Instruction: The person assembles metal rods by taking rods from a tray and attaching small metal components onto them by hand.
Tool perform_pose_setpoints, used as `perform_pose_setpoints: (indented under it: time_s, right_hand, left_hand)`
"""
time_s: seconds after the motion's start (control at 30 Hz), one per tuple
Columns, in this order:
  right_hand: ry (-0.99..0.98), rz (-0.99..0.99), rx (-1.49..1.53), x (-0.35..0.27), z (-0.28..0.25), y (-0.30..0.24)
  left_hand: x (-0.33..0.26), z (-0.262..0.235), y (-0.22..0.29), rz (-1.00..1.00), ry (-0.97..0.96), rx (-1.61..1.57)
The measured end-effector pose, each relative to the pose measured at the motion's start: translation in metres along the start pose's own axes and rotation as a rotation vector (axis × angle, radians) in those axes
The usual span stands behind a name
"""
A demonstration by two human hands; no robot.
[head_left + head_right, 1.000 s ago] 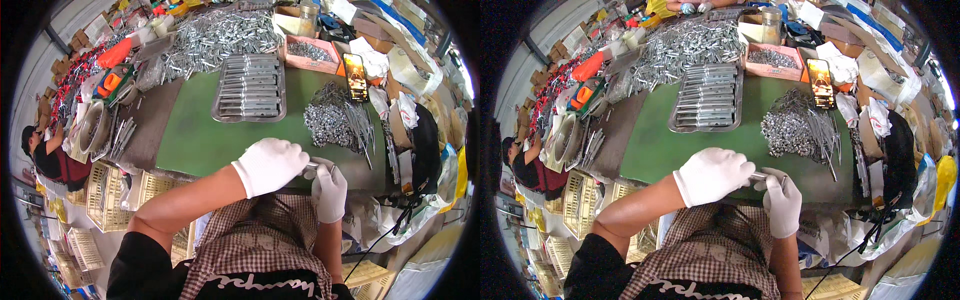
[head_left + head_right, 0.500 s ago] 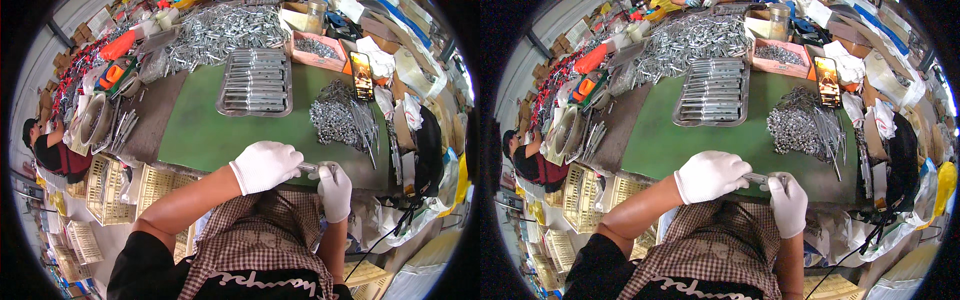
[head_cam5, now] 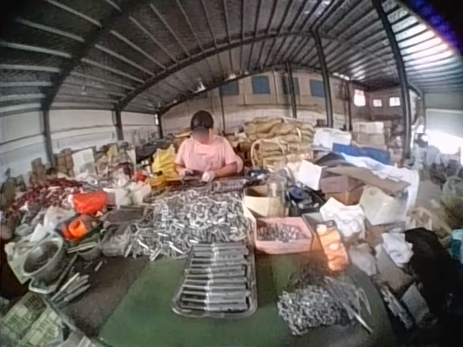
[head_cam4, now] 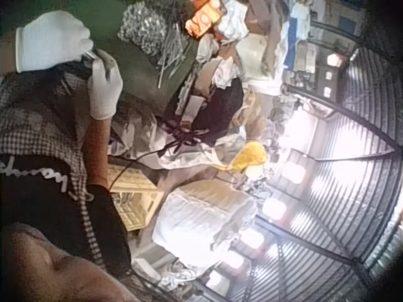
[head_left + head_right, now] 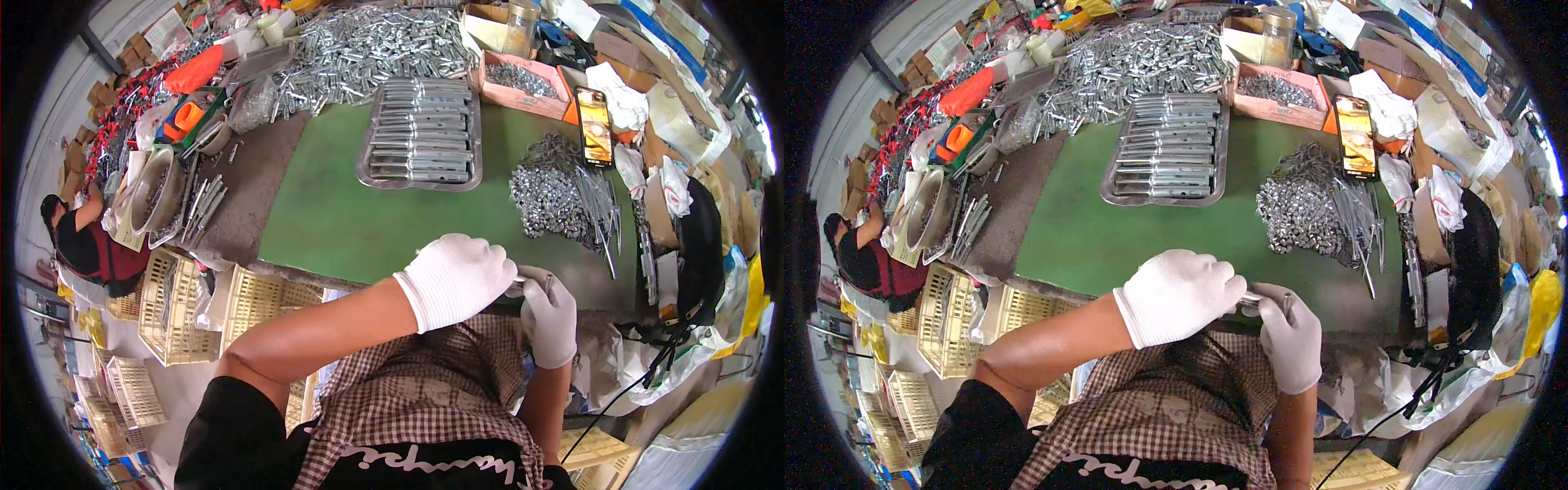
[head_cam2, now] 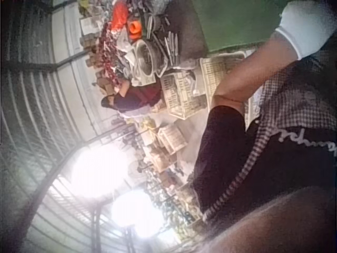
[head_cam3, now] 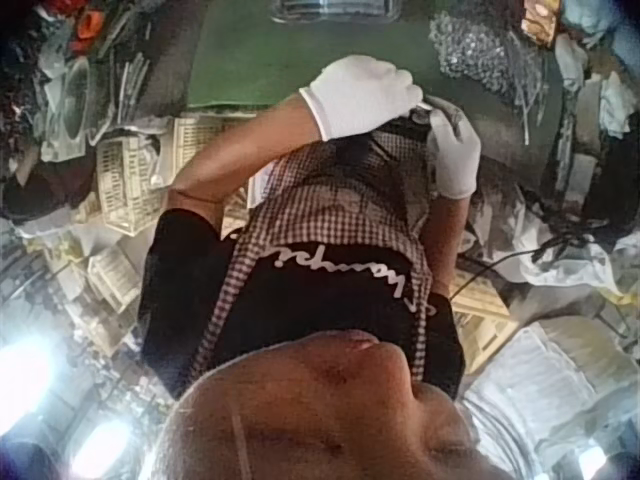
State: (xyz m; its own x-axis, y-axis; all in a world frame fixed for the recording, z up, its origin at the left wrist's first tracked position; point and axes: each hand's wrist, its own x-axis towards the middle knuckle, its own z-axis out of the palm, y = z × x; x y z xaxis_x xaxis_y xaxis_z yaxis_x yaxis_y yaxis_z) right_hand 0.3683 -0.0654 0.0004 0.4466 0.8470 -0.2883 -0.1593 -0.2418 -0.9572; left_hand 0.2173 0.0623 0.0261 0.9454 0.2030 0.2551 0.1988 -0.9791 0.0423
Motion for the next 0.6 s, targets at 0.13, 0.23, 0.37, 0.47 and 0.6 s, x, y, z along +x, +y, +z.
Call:
perform_pose_setpoints:
  time_s: [0.13, 0.23, 0.37, 0.47, 0.6]
  right_hand:
    - [0.044, -0.042, 0.089, -0.006, -0.002, -0.004]
    - [0.02, -0.015, 0.029, -0.003, -0.003, 0.002]
    - [0.062, -0.177, -0.247, -0.001, -0.002, 0.004]
    - [0.093, -0.193, -0.319, -0.001, -0.004, 0.0]
    - [0.126, -0.172, -0.329, 0.0, -0.004, 0.003]
  left_hand:
    - [-0.001, -0.005, -0.011, 0.011, 0.043, -0.091]
    - [-0.008, -0.004, -0.013, 0.008, 0.088, -0.179]
    - [-0.009, 0.0, -0.012, -0.103, -0.122, -0.354]
    - [-0.016, 0.016, -0.013, -0.114, 0.053, -0.484]
    - [-0.015, 0.016, -0.01, -0.139, 0.061, -0.518]
